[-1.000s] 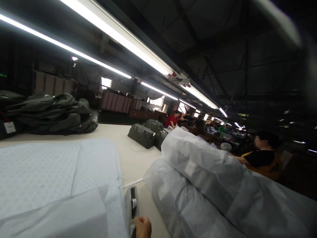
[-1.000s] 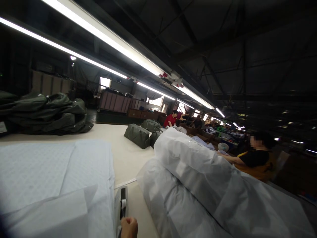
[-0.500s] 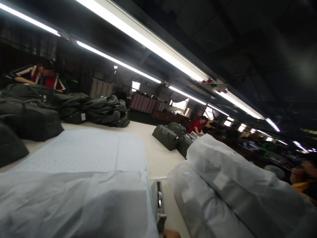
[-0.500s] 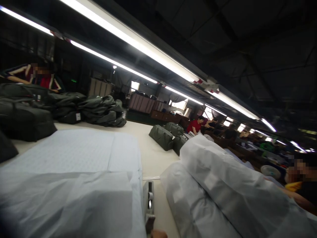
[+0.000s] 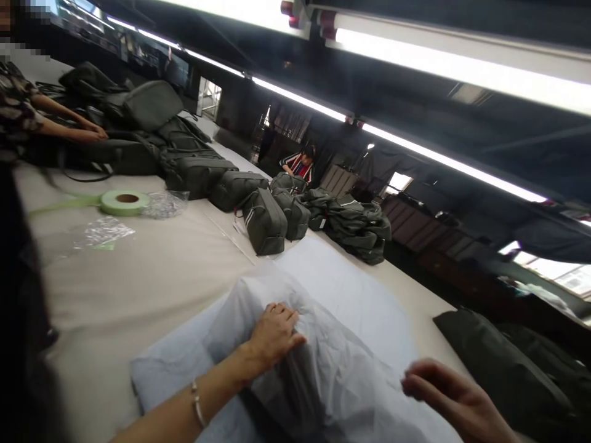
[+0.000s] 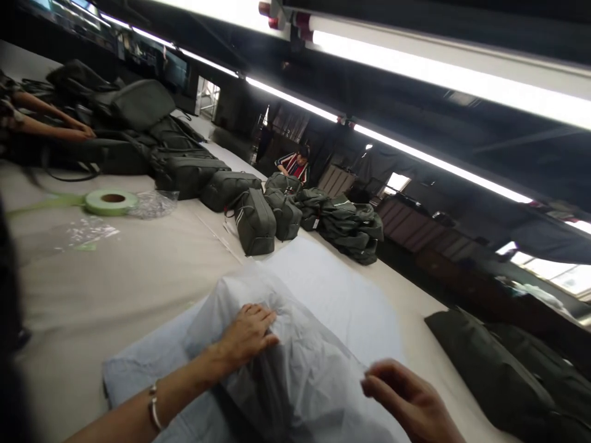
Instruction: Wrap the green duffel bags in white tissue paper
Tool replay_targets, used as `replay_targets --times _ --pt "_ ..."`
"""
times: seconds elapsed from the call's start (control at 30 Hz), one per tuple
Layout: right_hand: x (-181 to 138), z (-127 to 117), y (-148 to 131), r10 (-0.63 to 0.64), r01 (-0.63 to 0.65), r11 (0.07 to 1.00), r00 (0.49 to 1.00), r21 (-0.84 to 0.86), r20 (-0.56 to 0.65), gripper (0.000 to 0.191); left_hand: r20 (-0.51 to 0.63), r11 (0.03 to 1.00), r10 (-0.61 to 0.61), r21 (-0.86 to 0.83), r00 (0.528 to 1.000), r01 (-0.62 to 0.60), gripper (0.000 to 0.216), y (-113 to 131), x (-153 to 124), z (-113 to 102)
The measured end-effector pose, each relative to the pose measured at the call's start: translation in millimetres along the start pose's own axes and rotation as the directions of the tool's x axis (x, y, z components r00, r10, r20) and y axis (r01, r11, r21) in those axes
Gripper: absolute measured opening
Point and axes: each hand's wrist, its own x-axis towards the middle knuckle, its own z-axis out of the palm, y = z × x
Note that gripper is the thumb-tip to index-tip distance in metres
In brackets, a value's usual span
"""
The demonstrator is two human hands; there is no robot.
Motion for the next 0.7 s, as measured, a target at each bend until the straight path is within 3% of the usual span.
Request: replay_targets --times 0.07,0.1,0.17,0.23,0.3,0.43,0.57,0.7 --pt "24 31 -68 -0.037 0.003 0.989 0.973 0.148 0.227 0.035 -0.025 0.999 0.019 -0.050 1.000 -0.020 0.050 -1 -3 4" --pt "34 48 -99 -0.053 -0.028 0.976 0.931 0.215 0.361 0.035 -0.040 0.997 0.025 -0.072 0.999 -0.028 0.052 -2 -5 6" --pt "50 81 -147 -0.089 -0.136 0.940 0.789 0.313 0.608 0.033 -0.067 0.993 0.033 -0.109 0.997 -0.040 0.051 -8 -9 10" --pt "66 108 -173 -0.098 -0.239 0.921 0.625 0.309 0.775 0.030 -0.089 0.987 0.044 -0.150 0.995 -0.057 0.044 -15 -10 14" --pt "86 126 -175 -0.059 -0.280 0.929 0.536 0.243 0.842 0.029 -0.093 0.974 0.069 -0.209 0.993 -0.087 0.036 -24 -10 17" --pt "145 140 -142 0.103 -0.227 0.973 0.564 0.034 0.819 0.031 -0.092 0.920 0.153 -0.350 0.984 -0.176 0.020 -45 -9 14" --pt "196 142 -113 0.243 -0.159 0.970 0.540 -0.185 0.806 0.028 -0.143 0.863 0.201 -0.443 0.969 -0.244 0.015 -57 -8 8" --pt "226 145 -97 0.301 -0.082 0.949 0.529 -0.305 0.794 0.015 -0.169 0.853 0.183 -0.463 0.969 -0.242 0.015 -58 -8 7"
